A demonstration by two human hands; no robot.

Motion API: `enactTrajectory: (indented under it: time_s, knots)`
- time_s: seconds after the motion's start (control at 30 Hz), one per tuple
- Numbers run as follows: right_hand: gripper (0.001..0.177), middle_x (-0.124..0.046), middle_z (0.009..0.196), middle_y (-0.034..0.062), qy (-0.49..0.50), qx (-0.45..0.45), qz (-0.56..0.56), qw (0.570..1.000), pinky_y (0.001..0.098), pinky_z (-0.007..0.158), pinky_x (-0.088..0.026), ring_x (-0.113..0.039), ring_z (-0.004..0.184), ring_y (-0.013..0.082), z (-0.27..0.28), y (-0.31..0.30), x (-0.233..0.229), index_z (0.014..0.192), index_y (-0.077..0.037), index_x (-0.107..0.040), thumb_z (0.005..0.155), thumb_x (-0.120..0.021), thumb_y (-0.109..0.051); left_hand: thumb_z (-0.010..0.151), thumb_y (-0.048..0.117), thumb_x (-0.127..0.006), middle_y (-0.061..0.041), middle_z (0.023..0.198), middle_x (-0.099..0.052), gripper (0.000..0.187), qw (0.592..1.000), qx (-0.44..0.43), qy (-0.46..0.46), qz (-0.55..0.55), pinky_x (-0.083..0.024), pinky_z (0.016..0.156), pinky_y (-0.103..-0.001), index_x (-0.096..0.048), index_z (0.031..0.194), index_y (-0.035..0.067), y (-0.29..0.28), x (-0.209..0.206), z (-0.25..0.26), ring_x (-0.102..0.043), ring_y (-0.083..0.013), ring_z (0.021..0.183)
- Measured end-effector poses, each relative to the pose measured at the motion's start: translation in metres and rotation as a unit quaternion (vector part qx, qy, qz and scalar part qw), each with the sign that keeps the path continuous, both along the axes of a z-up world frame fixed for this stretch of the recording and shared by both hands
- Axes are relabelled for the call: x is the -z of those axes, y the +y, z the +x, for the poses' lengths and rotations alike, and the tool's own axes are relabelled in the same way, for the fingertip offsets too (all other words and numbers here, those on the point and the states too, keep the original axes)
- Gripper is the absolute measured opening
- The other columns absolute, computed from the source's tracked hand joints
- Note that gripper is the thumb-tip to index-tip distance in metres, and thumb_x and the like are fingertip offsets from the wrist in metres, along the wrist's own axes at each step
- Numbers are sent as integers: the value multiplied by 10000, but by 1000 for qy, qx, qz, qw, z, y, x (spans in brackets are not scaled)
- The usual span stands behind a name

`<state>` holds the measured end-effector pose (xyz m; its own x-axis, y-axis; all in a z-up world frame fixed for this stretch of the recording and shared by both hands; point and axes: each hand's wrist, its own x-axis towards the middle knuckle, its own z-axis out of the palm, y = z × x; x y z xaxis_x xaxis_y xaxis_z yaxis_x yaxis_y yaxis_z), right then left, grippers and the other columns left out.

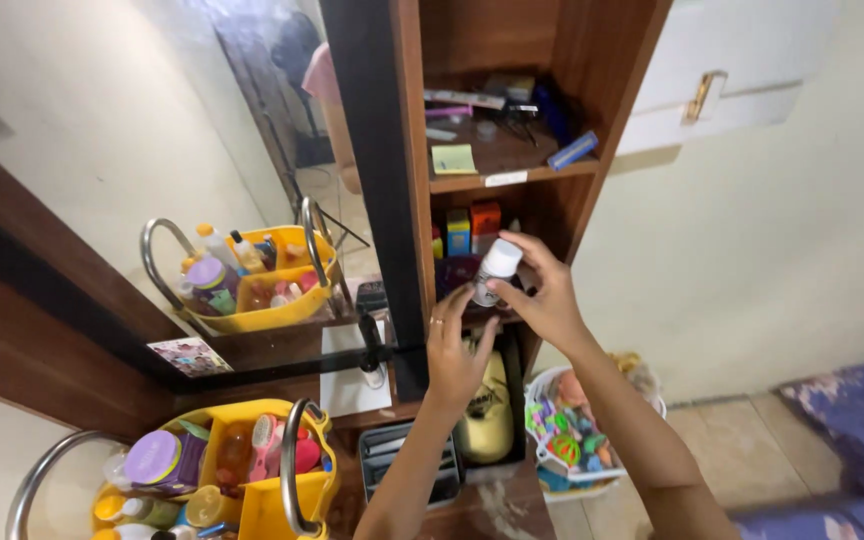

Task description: Organizing various toiletry bottles, cosmetics, and small toys on shelves and in a caddy.

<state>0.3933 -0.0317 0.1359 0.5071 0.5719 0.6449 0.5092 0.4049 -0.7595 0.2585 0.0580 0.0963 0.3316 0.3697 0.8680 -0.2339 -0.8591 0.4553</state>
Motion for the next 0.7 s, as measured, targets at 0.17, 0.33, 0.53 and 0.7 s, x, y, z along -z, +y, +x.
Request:
enactTrajectory:
  time_s: [0.17, 0.33, 0.53, 0.7]
  knots:
    - [593, -719, 1222, 124, -102, 48, -39, 993, 335, 958, -541, -679, 1126, 196, 15, 27, -11, 1366, -34, -599, 820, -829, -30, 877, 57, -811, -185, 1308, -647, 484, 998, -40, 9, 37, -548, 991, -426, -591, 1305, -1, 11, 0, 1, -656, -369, 1170]
    - [591, -713, 1280, 148, -152, 47, -37, 987, 374, 1015, -527, -690, 1195, 251, 23, 42, -5, 1349, -39, -612, 805, -843, -61, 873, 45, -798, -190, 1316, -649, 479, 998, -44, 43, 31, -552, 995, -423, -586, 1297, -20, 12, 0, 2, -651, -369, 1186]
    - [602, -720, 1278, 141, -142, 47, -54, 987, 372, 1008, -536, -702, 1178, 248, 28, 45, -3, 1354, -51, -616, 796, -839, -74, 874, 40, -789, -194, 1338, -646, 482, 997, -48, 61, 28, -550, 1004, -426, -586, 1307, -21, 11, 8, 8, -649, -364, 1206]
    - [617, -710, 1299, 146, -145, 37, -44, 988, 383, 1031, -531, -693, 1203, 249, 30, 46, -1, 1368, -59, -607, 802, -852, -93, 865, 25, -779, -184, 1337, -645, 472, 997, -41, 63, 21, -544, 1008, -433, -595, 1297, -17, 9, 9, 8, -646, -369, 1203]
